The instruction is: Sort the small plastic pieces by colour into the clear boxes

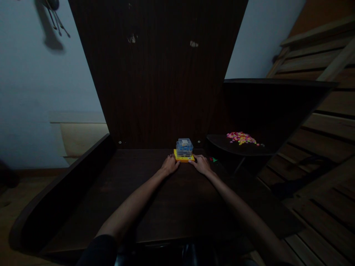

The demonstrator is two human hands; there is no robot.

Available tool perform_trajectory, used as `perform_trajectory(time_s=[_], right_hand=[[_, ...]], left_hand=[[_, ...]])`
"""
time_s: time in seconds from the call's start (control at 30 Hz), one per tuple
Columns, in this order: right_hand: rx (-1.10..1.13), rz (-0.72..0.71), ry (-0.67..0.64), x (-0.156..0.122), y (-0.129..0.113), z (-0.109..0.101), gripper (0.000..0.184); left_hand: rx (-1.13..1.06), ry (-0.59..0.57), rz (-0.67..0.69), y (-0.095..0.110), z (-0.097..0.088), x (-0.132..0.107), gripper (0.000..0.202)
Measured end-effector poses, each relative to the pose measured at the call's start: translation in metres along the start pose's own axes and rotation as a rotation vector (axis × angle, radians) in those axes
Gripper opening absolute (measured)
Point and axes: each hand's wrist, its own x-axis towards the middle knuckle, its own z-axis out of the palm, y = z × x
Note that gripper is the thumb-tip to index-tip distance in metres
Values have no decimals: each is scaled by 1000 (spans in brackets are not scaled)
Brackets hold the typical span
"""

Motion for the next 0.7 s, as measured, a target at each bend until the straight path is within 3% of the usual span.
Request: perform_trajectory(time_s=[0.33,0.7], right_hand=[[-57,161,-103,22,20,-6,41],[14,183,-65,23,31,-1,47]], left_hand=[[78,-82,-62,12,13,37,42],[81,-144,-118,16,4,37,57]])
